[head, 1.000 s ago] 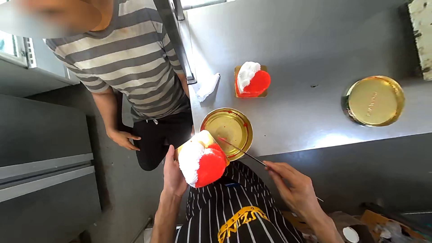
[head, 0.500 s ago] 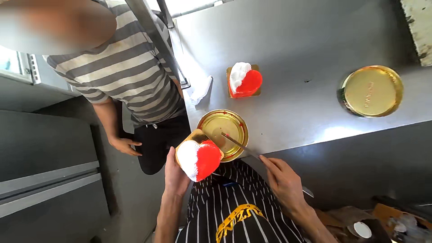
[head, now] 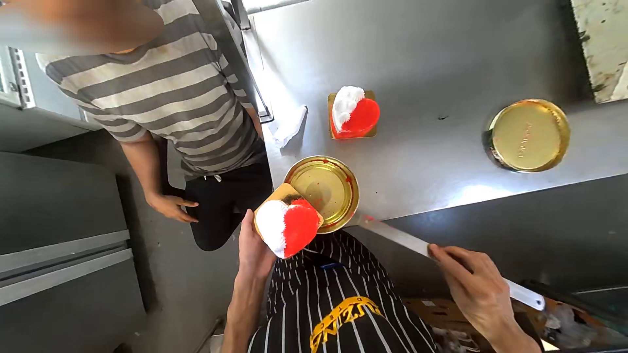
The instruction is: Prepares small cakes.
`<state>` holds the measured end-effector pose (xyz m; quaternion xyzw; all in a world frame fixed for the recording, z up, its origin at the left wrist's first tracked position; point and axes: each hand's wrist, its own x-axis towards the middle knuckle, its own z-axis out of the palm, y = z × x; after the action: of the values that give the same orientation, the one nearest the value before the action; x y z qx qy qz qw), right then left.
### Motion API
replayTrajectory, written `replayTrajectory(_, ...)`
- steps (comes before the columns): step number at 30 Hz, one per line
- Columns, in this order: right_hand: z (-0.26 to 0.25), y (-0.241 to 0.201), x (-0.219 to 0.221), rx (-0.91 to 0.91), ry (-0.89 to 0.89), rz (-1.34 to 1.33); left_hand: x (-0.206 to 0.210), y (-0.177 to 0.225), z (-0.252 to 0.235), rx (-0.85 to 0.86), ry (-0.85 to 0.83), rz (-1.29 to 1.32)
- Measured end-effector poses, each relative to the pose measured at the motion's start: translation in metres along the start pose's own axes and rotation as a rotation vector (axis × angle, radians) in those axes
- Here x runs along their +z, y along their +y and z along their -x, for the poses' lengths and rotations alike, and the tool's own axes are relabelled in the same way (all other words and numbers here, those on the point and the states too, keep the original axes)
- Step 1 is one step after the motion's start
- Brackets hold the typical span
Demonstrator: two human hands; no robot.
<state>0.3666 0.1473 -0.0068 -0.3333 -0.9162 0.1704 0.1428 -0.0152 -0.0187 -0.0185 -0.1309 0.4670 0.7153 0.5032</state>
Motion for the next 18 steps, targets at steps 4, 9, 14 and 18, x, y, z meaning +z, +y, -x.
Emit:
replayTrajectory(4, -0.024, -0.022, 0.009, 0.282, -0.133, -0.408, 0.001, -0.001, 0.0, 0.0, 0.014, 0.008)
replayTrajectory(9, -0.039, -0.032, 0.042, 0.655, -0.568, -0.78, 0.002, 0.001, 0.0, 0.005, 0.025, -0.004)
replayTrajectory(14, -0.009, -0.006, 0.015, 0.623, -0.427, -0.616, 0.001, 0.0, 0.0, 0.031, 0.029, 0.007)
replayTrajectory(18, -0.012, -0.028, 0.011, 0.487, -0.218, -0.479, 0.009, 0.001, 0.007, 0.065, 0.048, 0.044)
